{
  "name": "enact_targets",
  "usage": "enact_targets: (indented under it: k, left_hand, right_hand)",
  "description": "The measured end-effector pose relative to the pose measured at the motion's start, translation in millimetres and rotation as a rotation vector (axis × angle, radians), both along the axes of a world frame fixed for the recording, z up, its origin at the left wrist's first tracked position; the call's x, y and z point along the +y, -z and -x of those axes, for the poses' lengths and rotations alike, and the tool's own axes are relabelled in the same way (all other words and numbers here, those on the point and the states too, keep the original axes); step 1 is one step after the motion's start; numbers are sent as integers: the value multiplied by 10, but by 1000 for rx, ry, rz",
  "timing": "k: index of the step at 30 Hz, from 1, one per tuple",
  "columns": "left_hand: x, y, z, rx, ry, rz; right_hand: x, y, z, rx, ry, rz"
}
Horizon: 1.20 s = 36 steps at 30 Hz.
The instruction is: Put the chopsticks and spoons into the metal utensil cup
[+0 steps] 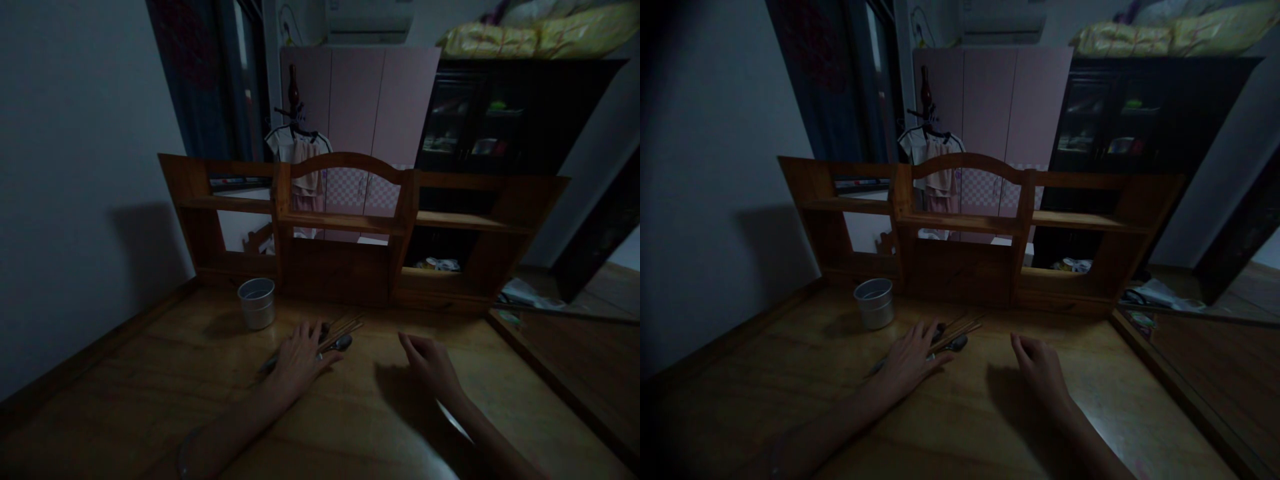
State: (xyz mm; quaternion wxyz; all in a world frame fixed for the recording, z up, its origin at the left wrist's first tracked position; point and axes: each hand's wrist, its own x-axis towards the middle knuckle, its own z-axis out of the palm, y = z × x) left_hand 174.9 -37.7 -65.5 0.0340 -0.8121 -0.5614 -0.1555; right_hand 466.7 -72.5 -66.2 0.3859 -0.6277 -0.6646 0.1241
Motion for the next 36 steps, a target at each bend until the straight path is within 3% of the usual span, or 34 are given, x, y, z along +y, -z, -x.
enact_targets:
  k: [5,15,23,36]
  left_hand:
    - [-7,-43,11,-8,48,-39]
    - [33,-137,-44,-28,25,-181]
    - [53,-103,-25,90,84,-99]
    - [4,-51,-75,8,232,-112]
  right_hand:
    - [-2,1,-3,-30,-4,-20]
    - [-15,2,-6,-28,-7,-25]
    - [-16,-21,1,-29,-3,-24]
    - [-20,-14,-7,-15,-14,-24]
